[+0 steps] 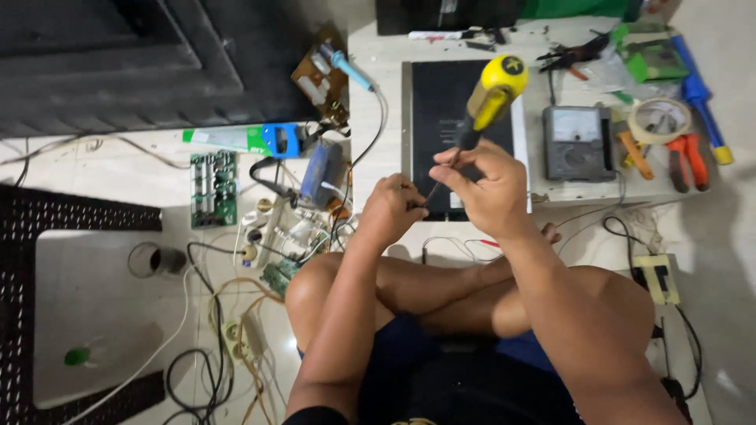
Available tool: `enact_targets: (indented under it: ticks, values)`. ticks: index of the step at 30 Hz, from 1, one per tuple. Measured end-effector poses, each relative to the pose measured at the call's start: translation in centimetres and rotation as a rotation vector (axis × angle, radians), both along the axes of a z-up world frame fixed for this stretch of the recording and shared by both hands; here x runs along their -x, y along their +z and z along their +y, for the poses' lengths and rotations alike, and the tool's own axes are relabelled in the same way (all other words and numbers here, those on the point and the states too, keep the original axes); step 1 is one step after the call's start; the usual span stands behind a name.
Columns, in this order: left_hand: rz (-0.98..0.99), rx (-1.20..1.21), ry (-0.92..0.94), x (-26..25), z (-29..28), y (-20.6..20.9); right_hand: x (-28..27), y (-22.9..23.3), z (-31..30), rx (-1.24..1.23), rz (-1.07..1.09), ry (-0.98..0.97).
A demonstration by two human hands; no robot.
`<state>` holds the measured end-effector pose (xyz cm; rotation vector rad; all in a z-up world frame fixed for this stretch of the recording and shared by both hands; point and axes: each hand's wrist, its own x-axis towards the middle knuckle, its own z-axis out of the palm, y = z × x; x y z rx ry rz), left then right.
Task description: The person sits on the floor and uses a screwdriver to remove screws from a black electronic device. They then use a multimeter to test the internal circuit board of the device.
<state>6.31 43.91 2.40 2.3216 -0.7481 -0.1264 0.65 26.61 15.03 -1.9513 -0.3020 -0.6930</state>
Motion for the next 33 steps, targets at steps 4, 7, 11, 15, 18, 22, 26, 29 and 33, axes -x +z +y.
enact_targets:
  ticks: [4,7,11,15,18,22,26,29,33]
  values:
    - [0.001,-0.034,-0.024,-0.2,-0.1,0.2,0.1,-0.5,0.1,-0.103,0.096,0.009]
    - [-0.017,-0.049,-0.024,-0.4,-0.2,-0.3,0.1,-1.1,-0.3,-0.151,0.035,0.062]
    - [-0.031,-0.061,-0.016,-0.4,-0.5,-0.6,1.1,-0.2,-1.1,-0.089,0.074,-0.005]
    - [-0.032,-0.036,0.013,0.1,-0.7,-0.1,2.1,1.3,-2.4,-0.060,-0.018,-0.027]
    - [0.109,0.133,-0.048,0.6,-0.1,3.0,2.7,1.4,-4.9,0.114,-0.126,0.000]
    - [0.106,0.210,-0.060,0.9,-0.6,3.0,4.1,1.1,-5.7,0.124,-0.055,-0.071]
    - [0.013,0.285,-0.126,1.3,-2.4,0.9,4.9,0.9,-5.8,0.136,0.020,-0.063]
    - [-0.082,0.265,-0.204,2.1,-3.4,-0.2,4.9,0.6,-5.8,0.156,0.003,-0.066]
    - [-0.168,0.172,-0.263,2.4,-3.9,-0.2,4.5,0.2,-5.8,0.141,0.006,-0.058]
